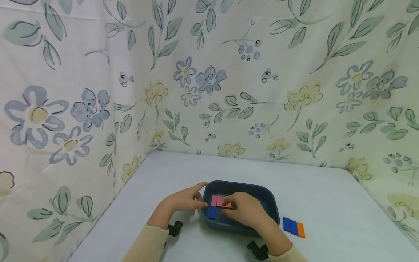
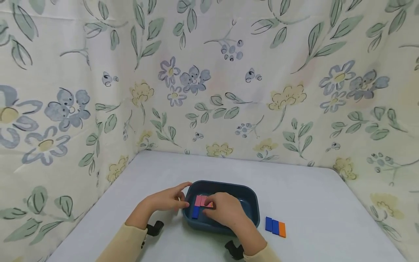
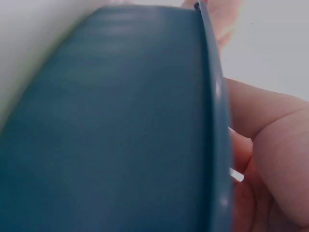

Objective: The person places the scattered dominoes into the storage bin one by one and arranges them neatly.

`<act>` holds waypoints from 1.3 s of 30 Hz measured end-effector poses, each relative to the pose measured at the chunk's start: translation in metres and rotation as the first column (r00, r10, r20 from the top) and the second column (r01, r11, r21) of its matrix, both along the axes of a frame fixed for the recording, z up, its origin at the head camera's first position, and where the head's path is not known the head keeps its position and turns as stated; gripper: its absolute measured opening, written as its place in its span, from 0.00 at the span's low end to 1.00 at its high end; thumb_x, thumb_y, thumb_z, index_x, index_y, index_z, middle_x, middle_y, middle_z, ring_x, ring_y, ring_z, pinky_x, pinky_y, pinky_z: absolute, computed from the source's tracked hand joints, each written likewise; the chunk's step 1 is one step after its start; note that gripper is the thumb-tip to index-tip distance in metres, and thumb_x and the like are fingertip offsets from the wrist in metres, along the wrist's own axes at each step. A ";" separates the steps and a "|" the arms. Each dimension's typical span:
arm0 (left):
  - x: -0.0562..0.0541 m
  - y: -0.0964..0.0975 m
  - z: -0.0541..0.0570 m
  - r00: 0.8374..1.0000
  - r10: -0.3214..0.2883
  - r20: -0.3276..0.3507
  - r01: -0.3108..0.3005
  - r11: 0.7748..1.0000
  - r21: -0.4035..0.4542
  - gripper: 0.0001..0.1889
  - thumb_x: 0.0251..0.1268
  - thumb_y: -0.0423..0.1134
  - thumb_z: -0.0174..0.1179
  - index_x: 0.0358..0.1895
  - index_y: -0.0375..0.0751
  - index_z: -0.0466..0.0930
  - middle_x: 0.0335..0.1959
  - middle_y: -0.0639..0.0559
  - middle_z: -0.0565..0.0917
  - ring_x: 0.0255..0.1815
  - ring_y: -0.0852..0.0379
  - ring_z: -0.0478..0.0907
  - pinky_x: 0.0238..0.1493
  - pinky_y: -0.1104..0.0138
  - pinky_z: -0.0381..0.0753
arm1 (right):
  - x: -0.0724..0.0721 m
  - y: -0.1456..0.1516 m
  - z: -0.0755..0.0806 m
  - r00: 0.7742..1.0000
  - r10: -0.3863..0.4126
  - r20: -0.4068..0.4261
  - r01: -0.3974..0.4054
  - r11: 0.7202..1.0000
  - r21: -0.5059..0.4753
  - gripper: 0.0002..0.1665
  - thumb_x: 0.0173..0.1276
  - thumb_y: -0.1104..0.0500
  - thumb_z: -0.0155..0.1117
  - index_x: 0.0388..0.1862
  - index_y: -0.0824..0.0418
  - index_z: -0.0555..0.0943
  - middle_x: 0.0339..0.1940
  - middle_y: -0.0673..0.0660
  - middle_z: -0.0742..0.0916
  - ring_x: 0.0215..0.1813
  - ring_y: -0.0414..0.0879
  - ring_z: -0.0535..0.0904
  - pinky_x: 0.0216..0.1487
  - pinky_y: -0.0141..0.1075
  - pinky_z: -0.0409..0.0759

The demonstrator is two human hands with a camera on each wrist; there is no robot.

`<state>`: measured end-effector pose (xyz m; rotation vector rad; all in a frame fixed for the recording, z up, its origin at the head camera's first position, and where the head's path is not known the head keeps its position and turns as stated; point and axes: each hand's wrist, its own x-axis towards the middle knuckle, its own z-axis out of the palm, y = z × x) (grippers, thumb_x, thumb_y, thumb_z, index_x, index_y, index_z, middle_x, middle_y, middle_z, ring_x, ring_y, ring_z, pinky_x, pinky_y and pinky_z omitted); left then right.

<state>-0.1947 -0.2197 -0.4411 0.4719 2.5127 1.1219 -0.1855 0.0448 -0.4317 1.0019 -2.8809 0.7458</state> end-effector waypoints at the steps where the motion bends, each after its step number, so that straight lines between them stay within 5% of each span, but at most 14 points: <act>1: 0.000 0.001 -0.001 1.000 0.003 -0.001 -0.003 1.000 -0.003 0.42 0.68 0.48 0.65 0.80 0.51 0.52 0.36 0.53 0.82 0.31 0.53 0.79 0.40 0.55 0.73 | 0.001 0.008 0.001 1.000 -0.006 -0.007 0.006 1.000 -0.008 0.13 0.64 0.49 0.74 0.44 0.52 0.89 0.23 0.40 0.76 0.26 0.38 0.70 0.26 0.34 0.69; 9: 0.001 0.002 -0.001 1.000 0.004 -0.007 -0.004 1.000 -0.006 0.41 0.68 0.46 0.64 0.80 0.50 0.52 0.36 0.52 0.81 0.30 0.48 0.80 0.39 0.56 0.73 | 0.009 0.061 0.007 1.000 0.016 -0.015 -0.017 0.995 -0.094 0.09 0.68 0.50 0.71 0.46 0.46 0.87 0.25 0.40 0.76 0.28 0.36 0.70 0.29 0.33 0.71; 14: 0.001 -0.001 -0.003 1.000 0.006 0.010 -0.006 1.000 -0.002 0.41 0.69 0.46 0.64 0.80 0.52 0.51 0.36 0.52 0.81 0.31 0.52 0.79 0.40 0.55 0.73 | 0.003 0.086 0.014 0.995 0.042 0.092 -0.030 0.992 -0.124 0.13 0.70 0.48 0.68 0.51 0.48 0.85 0.26 0.43 0.78 0.27 0.38 0.72 0.29 0.35 0.73; 24: -0.003 0.002 -0.002 1.000 0.000 0.011 0.000 1.000 -0.008 0.41 0.68 0.48 0.65 0.80 0.53 0.52 0.37 0.52 0.81 0.33 0.51 0.80 0.40 0.55 0.73 | -0.019 0.151 0.020 0.943 -0.034 0.332 0.107 0.973 -0.206 0.23 0.64 0.55 0.74 0.53 0.63 0.78 0.33 0.55 0.76 0.28 0.47 0.72 0.28 0.36 0.71; 31: -0.003 0.001 0.000 1.000 0.004 0.004 -0.004 1.000 -0.014 0.41 0.68 0.47 0.65 0.80 0.52 0.52 0.37 0.52 0.81 0.33 0.49 0.80 0.40 0.55 0.73 | -0.021 0.169 0.012 0.822 -0.220 0.525 0.250 0.968 0.013 0.28 0.53 0.61 0.80 0.50 0.62 0.77 0.38 0.58 0.76 0.38 0.52 0.73 0.37 0.45 0.71; 39: -0.003 0.002 -0.001 1.000 0.000 0.013 0.000 1.000 0.004 0.41 0.69 0.47 0.64 0.80 0.51 0.52 0.36 0.51 0.81 0.32 0.50 0.80 0.39 0.56 0.73 | -0.025 0.173 -0.002 0.806 -0.341 0.484 0.291 0.940 0.178 0.28 0.47 0.62 0.83 0.44 0.59 0.76 0.41 0.60 0.79 0.40 0.52 0.75 0.42 0.52 0.73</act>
